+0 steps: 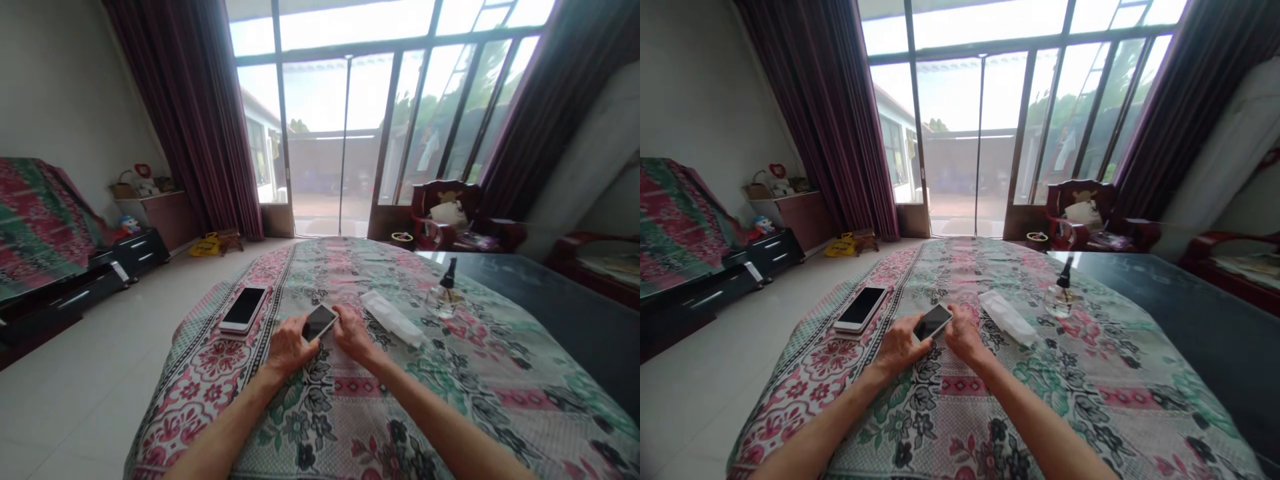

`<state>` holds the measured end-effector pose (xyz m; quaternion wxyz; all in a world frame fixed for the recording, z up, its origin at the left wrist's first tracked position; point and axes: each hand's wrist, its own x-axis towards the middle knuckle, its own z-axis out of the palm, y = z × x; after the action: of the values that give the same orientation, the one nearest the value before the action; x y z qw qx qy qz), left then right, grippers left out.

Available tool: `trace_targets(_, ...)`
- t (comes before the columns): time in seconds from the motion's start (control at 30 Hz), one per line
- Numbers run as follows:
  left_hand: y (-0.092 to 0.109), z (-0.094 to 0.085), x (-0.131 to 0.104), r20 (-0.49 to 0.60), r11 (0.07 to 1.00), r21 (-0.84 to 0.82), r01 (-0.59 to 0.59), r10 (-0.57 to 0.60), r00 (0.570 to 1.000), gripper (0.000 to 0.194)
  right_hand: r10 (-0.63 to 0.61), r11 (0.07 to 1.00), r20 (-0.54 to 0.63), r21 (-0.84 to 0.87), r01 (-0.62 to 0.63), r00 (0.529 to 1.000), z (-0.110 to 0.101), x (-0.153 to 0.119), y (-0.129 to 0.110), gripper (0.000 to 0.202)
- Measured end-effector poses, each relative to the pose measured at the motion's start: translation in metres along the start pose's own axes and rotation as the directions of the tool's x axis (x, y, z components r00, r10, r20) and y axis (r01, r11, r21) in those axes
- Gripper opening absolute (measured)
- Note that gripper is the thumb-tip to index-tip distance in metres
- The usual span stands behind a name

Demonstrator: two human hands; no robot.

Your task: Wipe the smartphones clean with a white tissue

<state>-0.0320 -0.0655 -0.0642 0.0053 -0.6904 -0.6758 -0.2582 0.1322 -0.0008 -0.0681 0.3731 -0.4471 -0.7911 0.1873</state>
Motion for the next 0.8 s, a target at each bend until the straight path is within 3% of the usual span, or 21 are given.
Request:
trace_targets(0.1,0.020,0.005,-0.003,0.048,0.997,0.071,0.002,-0.005,0.999,0.056,-0.061,0.997,0.038,-0.048,0.063,0.997,-0.033,-0.012,0.000,0.038)
trace_targets(0.23,0.046,0.010,-0.002,0.076,0.991,0.136,0.013,-0.023,0.997,0.060,-0.084,0.992,-0.099,-0.106,0.073,0.992,-0.083,-0.009,0.009,0.033)
trace_targets(0.4,0.083,0.021,0.002,0.116,0.988,0.152,0.014,-0.032,0.993,0.070,0.150,0.963,-0.272,-0.176,-0.203,0.950,-0.127,-0.005,0.067,0.036)
trace_targets(0.53,0.102,0.027,0.010,0.146,0.980,0.194,0.038,-0.067,0.987,0.076,0.322,0.890,-0.253,-0.249,-0.383,0.912,-0.129,-0.012,0.105,0.038)
trace_targets(0.8,0.090,0.026,0.009,0.242,0.994,0.107,-0.024,-0.003,0.970,0.092,0.263,0.880,-0.129,-0.375,-0.293,0.956,-0.118,-0.013,0.105,0.034)
